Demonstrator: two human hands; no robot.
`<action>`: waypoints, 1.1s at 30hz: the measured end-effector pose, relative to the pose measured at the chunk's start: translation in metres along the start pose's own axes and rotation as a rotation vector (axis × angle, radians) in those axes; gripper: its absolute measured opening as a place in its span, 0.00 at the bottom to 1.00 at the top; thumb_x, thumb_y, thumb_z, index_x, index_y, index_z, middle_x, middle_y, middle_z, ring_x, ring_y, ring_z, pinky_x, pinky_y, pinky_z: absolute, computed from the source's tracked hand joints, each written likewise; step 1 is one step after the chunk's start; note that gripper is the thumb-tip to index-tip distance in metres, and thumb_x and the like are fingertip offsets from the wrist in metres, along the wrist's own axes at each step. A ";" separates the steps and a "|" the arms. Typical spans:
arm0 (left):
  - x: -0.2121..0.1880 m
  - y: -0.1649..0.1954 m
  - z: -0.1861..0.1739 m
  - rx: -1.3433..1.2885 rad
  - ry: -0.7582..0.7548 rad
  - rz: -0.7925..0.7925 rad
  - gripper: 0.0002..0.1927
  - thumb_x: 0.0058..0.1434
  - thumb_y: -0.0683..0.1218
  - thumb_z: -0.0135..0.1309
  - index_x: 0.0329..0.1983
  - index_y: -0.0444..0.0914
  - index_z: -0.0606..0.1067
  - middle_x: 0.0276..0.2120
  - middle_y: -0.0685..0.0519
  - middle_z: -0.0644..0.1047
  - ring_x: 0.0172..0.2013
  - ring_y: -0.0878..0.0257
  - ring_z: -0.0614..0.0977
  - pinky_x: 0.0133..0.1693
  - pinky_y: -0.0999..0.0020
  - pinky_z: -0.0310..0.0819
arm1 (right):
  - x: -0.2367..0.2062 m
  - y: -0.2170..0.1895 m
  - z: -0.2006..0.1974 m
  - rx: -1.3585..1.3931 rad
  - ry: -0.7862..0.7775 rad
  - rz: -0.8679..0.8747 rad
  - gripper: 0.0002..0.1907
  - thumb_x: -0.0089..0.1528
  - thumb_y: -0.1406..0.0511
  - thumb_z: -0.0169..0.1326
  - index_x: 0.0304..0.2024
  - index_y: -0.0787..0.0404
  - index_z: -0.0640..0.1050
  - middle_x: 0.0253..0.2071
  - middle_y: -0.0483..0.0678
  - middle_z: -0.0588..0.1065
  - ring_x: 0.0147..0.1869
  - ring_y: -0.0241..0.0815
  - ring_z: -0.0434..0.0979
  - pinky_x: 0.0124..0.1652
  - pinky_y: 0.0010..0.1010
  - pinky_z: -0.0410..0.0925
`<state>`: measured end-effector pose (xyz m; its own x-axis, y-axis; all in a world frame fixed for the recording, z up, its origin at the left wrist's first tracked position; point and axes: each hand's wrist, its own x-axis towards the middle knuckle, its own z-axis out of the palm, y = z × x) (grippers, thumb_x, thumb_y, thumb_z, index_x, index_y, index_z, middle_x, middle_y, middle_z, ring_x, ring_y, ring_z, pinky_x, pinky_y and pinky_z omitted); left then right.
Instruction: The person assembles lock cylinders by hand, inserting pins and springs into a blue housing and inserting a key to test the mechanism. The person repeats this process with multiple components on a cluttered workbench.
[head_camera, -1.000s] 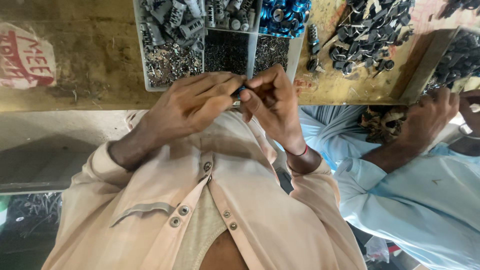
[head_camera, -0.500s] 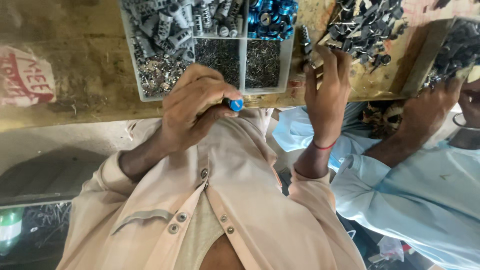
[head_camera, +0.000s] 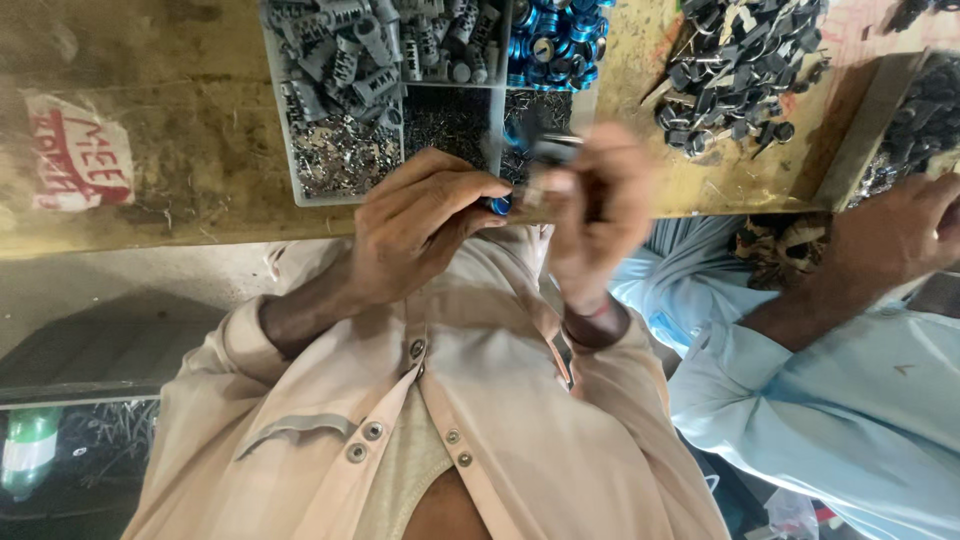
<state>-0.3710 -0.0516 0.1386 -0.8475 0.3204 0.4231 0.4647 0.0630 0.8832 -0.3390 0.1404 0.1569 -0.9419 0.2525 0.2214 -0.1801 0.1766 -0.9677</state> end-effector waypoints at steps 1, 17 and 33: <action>0.000 0.002 -0.002 0.011 0.007 -0.018 0.19 0.61 0.35 0.68 0.53 0.33 0.76 0.42 0.49 0.82 0.44 0.57 0.82 0.44 0.63 0.79 | -0.003 -0.001 0.006 -0.155 -0.056 -0.018 0.18 0.69 0.80 0.56 0.59 0.63 0.71 0.40 0.51 0.72 0.31 0.35 0.67 0.30 0.23 0.60; -0.001 0.004 -0.011 0.060 0.059 -0.064 0.19 0.61 0.34 0.68 0.54 0.34 0.76 0.44 0.48 0.82 0.44 0.55 0.82 0.43 0.63 0.79 | 0.005 -0.006 0.012 0.144 -0.077 0.145 0.16 0.71 0.80 0.56 0.57 0.68 0.67 0.50 0.50 0.73 0.50 0.37 0.79 0.52 0.23 0.74; -0.015 -0.004 -0.009 -0.353 0.149 -0.379 0.17 0.65 0.32 0.64 0.56 0.35 0.79 0.49 0.47 0.81 0.45 0.61 0.85 0.48 0.68 0.86 | 0.001 -0.013 0.010 -0.372 -0.422 -0.263 0.36 0.61 0.68 0.72 0.64 0.63 0.63 0.58 0.59 0.66 0.57 0.46 0.72 0.52 0.38 0.70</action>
<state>-0.3627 -0.0655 0.1303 -0.9783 0.1975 0.0633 0.0269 -0.1822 0.9829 -0.3408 0.1290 0.1688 -0.9242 -0.2289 0.3058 -0.3817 0.5210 -0.7634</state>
